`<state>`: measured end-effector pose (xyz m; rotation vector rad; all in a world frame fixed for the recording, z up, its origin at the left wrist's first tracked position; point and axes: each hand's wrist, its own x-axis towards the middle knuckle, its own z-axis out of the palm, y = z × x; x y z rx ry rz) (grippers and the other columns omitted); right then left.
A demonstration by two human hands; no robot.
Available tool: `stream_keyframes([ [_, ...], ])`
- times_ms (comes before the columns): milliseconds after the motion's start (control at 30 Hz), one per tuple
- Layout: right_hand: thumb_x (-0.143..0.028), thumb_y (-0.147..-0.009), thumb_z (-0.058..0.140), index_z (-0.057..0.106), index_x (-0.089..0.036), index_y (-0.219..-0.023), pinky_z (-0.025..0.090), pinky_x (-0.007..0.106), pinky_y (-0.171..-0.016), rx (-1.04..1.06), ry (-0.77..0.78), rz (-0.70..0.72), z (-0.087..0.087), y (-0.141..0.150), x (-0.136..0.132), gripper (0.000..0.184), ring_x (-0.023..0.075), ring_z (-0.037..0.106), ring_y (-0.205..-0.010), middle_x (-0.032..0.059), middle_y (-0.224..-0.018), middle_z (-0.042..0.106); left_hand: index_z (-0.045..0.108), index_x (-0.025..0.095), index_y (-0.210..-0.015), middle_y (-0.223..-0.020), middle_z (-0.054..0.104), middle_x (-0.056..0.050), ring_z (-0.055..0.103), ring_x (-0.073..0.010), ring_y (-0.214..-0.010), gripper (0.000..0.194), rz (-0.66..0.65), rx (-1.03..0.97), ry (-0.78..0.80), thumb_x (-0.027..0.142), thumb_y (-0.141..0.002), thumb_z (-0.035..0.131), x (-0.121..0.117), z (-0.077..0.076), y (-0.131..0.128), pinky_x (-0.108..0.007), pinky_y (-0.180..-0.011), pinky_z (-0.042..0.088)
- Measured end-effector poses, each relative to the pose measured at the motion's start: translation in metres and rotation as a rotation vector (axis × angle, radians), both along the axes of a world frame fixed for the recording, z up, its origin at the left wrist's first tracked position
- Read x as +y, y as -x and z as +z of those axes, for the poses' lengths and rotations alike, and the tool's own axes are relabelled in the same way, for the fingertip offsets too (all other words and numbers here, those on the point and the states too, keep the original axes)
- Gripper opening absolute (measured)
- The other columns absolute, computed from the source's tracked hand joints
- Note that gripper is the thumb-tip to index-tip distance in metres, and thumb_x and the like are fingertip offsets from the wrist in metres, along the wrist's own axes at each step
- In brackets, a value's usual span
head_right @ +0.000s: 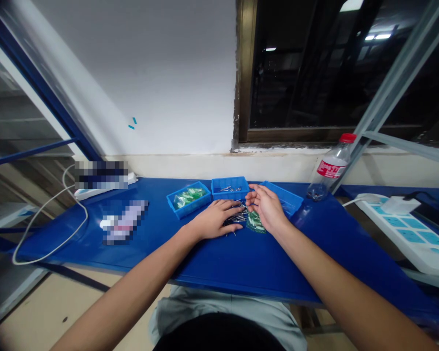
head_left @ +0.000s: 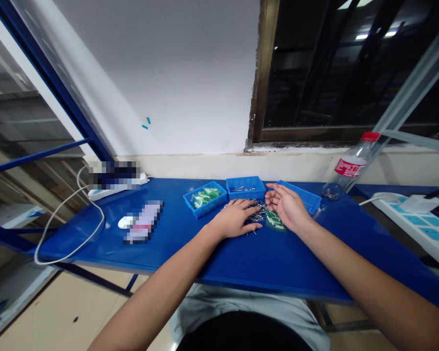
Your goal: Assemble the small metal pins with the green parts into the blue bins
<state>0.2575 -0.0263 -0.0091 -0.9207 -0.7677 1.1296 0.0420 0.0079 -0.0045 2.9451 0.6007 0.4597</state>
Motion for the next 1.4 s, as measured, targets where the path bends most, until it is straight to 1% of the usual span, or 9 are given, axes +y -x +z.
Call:
stream_keyframes([
  [100, -0.041, -0.083, 0.077, 0.070, -0.021, -0.104, 0.045, 0.026, -0.048, -0.021, -0.006, 0.021, -0.002, -0.001, 0.001, 0.029, 0.0157, 0.061, -0.059, 0.0013, -0.072, 0.068, 0.061, 0.023, -0.145, -0.147, 0.063, -0.012, 0.060, -0.0290, -0.131, 0.047, 0.033, 0.005, -0.005, 0.047, -0.105, 0.052, 0.005, 0.001, 0.001, -0.044, -0.110, 0.046],
  [267, -0.049, -0.081, 0.081, 0.070, -0.021, -0.102, 0.044, 0.026, -0.048, -0.052, 0.003, 0.040, -0.001, 0.001, 0.001, 0.036, 0.0154, 0.060, -0.058, 0.0004, -0.070, 0.066, 0.070, 0.022, -0.129, -0.122, 0.074, -0.010, 0.069, -0.0241, -0.112, 0.030, 0.055, 0.000, -0.026, 0.031, -0.104, 0.057, 0.007, 0.005, 0.000, -0.036, -0.097, 0.051],
  [467, -0.053, -0.079, 0.083, 0.070, -0.020, -0.102, 0.043, 0.026, -0.048, -0.084, -0.003, 0.057, 0.003, 0.005, -0.002, 0.041, 0.0145, 0.060, -0.057, 0.0001, -0.069, 0.066, 0.074, 0.022, -0.118, -0.111, 0.077, -0.007, 0.071, -0.0223, -0.104, 0.022, 0.109, -0.028, -0.088, 0.026, -0.102, 0.058, 0.009, 0.002, -0.001, -0.035, -0.092, 0.051],
  [667, -0.055, -0.080, 0.081, 0.070, -0.020, -0.102, 0.042, 0.024, -0.046, -0.153, -0.007, 0.057, 0.003, 0.007, -0.002, 0.042, 0.0134, 0.059, -0.055, -0.0008, -0.069, 0.066, 0.077, 0.021, -0.112, -0.106, 0.079, -0.007, 0.073, -0.0221, -0.100, 0.021, 0.113, -0.115, -0.067, 0.022, -0.100, 0.059, 0.016, -0.001, 0.000, -0.035, -0.092, 0.054],
  [800, -0.052, -0.087, 0.074, 0.071, -0.022, -0.101, 0.045, 0.025, -0.048, -0.420, -0.089, -0.023, 0.001, 0.009, -0.003, 0.034, 0.0156, 0.063, -0.061, 0.0015, -0.074, 0.068, 0.077, 0.021, -0.111, -0.108, 0.079, -0.007, 0.074, -0.0223, -0.098, 0.020, 0.161, -0.228, -0.002, 0.022, -0.099, 0.061, 0.017, -0.001, 0.000, -0.035, -0.092, 0.056],
  [933, -0.035, -0.093, 0.068, 0.075, -0.026, -0.099, 0.054, 0.033, -0.072, -0.916, -0.310, -0.107, 0.000, 0.010, -0.006, 0.013, 0.0207, 0.068, -0.082, 0.0058, -0.097, 0.075, 0.077, 0.020, -0.109, -0.108, 0.079, -0.007, 0.074, -0.0216, -0.099, 0.020, 0.208, -0.336, 0.067, 0.025, -0.100, 0.061, 0.015, 0.002, 0.000, -0.035, -0.093, 0.057],
  [1033, -0.026, -0.093, 0.064, 0.076, -0.027, -0.096, 0.053, 0.038, -0.082, -1.156, -0.409, -0.078, -0.001, 0.011, -0.006, 0.012, 0.0229, 0.067, -0.084, 0.0051, -0.097, 0.075, 0.077, 0.020, -0.108, -0.109, 0.079, -0.006, 0.074, -0.0217, -0.099, 0.019, 0.222, -0.384, 0.106, 0.025, -0.101, 0.060, 0.015, 0.003, 0.000, -0.036, -0.094, 0.056],
  [1167, -0.026, -0.093, 0.064, 0.074, -0.027, -0.097, 0.052, 0.037, -0.079, -1.188, -0.423, -0.046, -0.005, 0.010, -0.003, 0.010, 0.0234, 0.065, -0.083, 0.0050, -0.096, 0.074, 0.077, 0.019, -0.105, -0.108, 0.080, -0.006, 0.074, -0.0216, -0.098, 0.017, 0.213, -0.413, 0.141, 0.020, -0.100, 0.061, 0.014, 0.005, 0.000, -0.035, -0.093, 0.056],
  [1400, -0.020, -0.086, 0.064, 0.065, -0.026, -0.090, 0.051, 0.033, -0.075, -1.211, -0.399, -0.049, -0.006, 0.009, -0.002, 0.007, 0.0207, 0.064, -0.077, 0.0027, -0.088, 0.071, 0.076, 0.020, -0.105, -0.107, 0.080, -0.005, 0.075, -0.0212, -0.098, 0.015, 0.161, -0.443, 0.227, 0.021, -0.098, 0.064, 0.012, 0.007, -0.002, -0.033, -0.093, 0.057],
])
